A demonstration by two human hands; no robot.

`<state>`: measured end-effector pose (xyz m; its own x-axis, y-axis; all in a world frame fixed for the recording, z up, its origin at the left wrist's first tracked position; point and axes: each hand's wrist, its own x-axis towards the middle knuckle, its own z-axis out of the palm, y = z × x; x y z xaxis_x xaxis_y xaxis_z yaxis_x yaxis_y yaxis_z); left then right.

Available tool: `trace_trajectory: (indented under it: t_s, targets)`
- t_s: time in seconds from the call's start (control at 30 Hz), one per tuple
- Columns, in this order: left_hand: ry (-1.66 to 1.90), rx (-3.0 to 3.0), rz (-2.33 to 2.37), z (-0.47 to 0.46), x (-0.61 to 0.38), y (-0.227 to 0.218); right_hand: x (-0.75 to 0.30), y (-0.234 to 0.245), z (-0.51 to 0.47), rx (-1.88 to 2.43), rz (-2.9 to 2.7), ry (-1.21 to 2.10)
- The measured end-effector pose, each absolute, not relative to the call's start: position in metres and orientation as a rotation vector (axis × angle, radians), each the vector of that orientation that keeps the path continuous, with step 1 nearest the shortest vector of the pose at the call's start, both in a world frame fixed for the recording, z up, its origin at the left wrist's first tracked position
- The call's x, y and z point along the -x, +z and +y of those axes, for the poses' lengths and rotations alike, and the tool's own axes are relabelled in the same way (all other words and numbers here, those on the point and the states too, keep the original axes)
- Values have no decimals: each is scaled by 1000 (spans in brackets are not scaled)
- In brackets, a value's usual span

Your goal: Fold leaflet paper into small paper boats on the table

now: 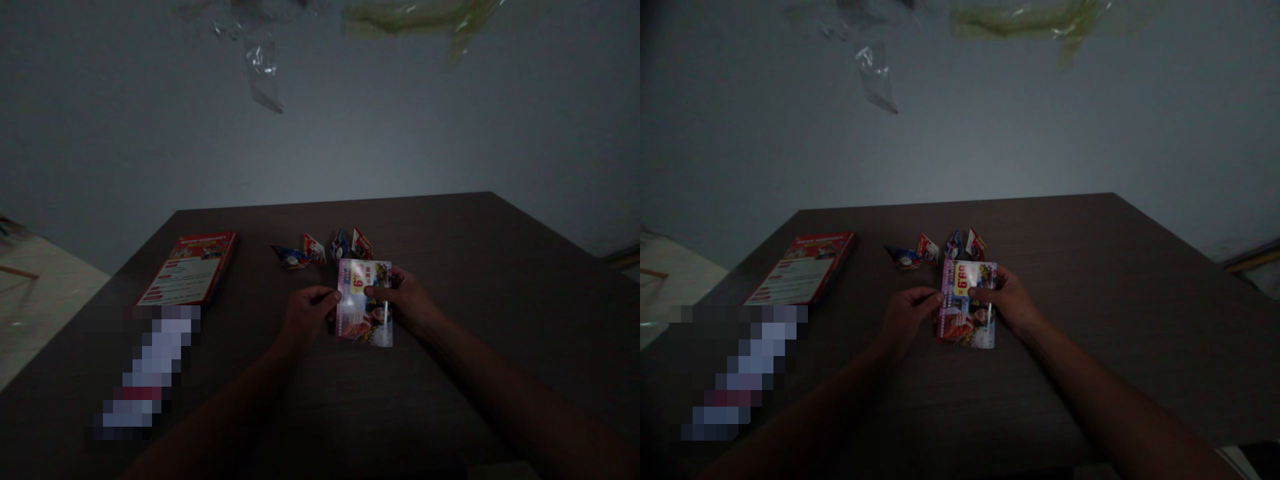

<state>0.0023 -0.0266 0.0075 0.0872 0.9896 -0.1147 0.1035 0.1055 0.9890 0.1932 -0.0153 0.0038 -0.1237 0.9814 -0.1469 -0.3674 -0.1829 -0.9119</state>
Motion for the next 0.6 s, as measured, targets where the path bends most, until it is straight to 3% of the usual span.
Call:
trace_trajectory:
  t_s: [0.6]
  targets:
    - [1011,-1219,1262,-27,-3,8,-192,5,-16,986,-888,1561]
